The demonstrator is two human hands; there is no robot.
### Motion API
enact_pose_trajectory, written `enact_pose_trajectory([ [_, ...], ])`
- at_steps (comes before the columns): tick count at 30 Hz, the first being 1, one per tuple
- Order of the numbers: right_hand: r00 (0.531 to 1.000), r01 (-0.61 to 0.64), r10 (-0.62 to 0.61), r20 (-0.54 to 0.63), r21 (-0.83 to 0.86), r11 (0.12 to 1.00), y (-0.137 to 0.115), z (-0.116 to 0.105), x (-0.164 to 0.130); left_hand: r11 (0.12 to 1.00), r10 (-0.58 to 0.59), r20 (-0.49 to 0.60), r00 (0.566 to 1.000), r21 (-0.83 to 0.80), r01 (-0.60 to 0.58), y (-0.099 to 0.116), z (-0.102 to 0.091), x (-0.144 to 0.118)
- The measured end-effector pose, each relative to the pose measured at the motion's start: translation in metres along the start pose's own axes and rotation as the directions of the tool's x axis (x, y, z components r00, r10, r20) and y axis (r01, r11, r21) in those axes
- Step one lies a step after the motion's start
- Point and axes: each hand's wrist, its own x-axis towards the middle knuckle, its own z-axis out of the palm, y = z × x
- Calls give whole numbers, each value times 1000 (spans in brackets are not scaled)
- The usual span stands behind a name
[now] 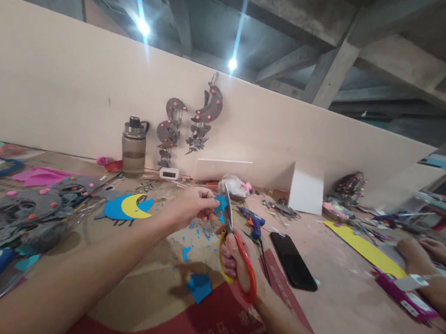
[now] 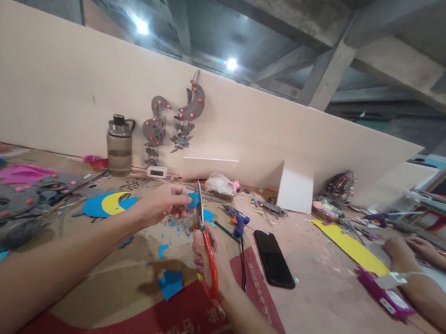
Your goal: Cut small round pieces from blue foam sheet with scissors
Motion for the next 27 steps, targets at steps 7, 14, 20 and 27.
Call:
enact_pose_trajectory([
  [7,1000,-20,20,-5,14,1000,1,0,0,1000,-10,10,1000,-21,10,2,2,-2],
  [14,999,12,-13,-43,-21,1000,2,2,-3,996,-27,51,998,-86,31,-2,3,-1],
  [20,999,39,-39,-26,-23,999,-1,-1,-3,995,-22,-37,999,-95,18,3,1,-2],
  [27,994,108,-108,5,10,994,-1,-3,0,993,33,-100,994,-110,-44,8,-4,0],
])
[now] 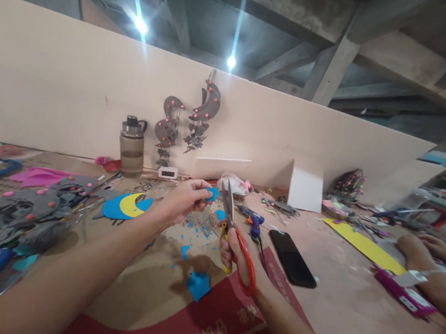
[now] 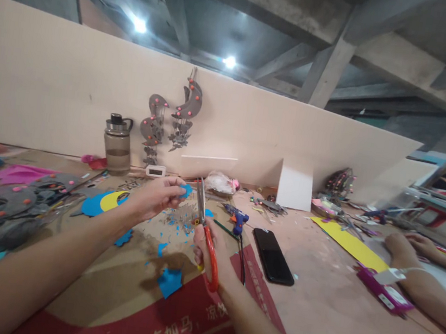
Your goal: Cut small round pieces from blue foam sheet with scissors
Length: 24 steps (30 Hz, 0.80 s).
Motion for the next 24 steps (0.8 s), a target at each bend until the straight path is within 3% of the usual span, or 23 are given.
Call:
enact_pose_trajectory([
  [6,997,0,4,71,-57,998,-2,1,-2,1000,-4,31,1000,22,3,2,0,-2],
  [12,996,-5,10,85,-55,998,-3,2,-3,992,-81,76,994,101,73,5,-3,-3],
  [24,991,-82,83,109,-13,997,2,-1,-2,983,-34,47,998,180,25,3,0,-2],
])
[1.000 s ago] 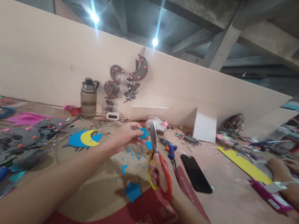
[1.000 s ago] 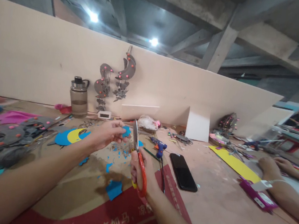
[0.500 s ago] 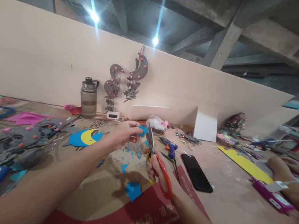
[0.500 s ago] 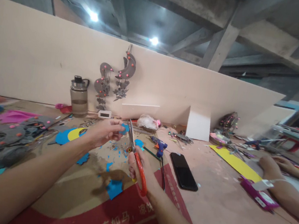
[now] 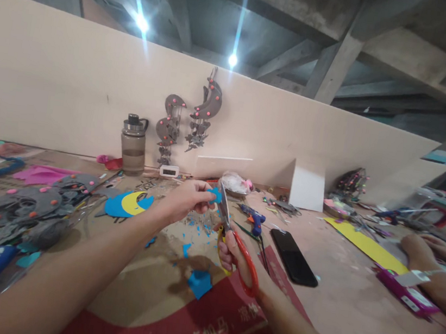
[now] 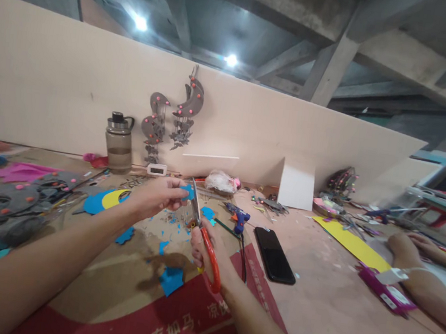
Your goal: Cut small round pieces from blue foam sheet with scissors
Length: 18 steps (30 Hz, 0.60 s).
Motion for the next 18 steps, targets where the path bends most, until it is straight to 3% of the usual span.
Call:
enact_pose_trajectory([
  [18,999,-51,52,-10,20,998,8,-5,5,998,29,-8,1000,55,-28,-3,0,1],
])
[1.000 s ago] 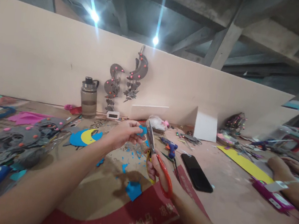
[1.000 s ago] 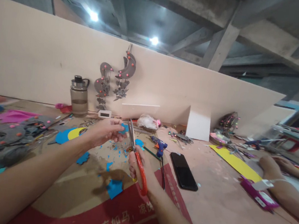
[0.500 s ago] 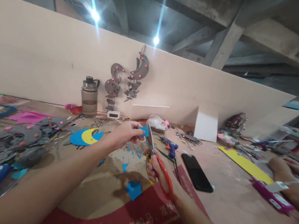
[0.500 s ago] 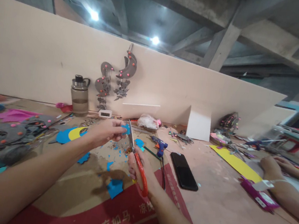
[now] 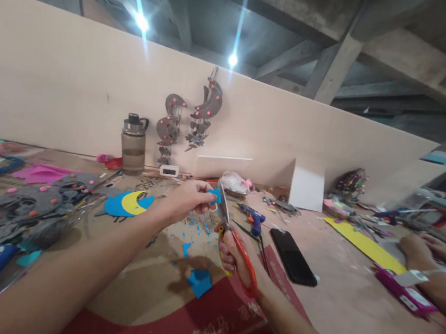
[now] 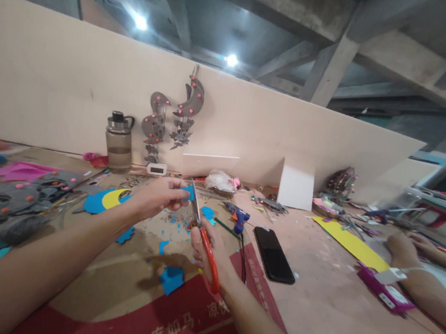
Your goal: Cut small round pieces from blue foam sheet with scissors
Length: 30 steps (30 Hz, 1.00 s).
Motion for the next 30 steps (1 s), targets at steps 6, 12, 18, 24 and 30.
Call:
enact_pose_trajectory([
  [6,999,-3,3,-53,-7,1000,0,3,1,1000,-1,0,1000,-11,1,1,0,-1],
  [12,1000,9,-10,-26,-27,1000,-4,4,-1,998,-28,12,1000,-62,29,2,2,-2],
  [18,999,32,-33,-41,-25,999,-5,5,-4,997,-32,15,999,-70,33,3,3,-3],
  [24,999,26,-26,-44,4,1000,-3,4,-3,996,-42,8,999,-75,42,4,4,-5],
  [30,999,9,-8,-36,36,999,-2,1,-3,995,-63,27,998,-71,64,1,5,-4],
])
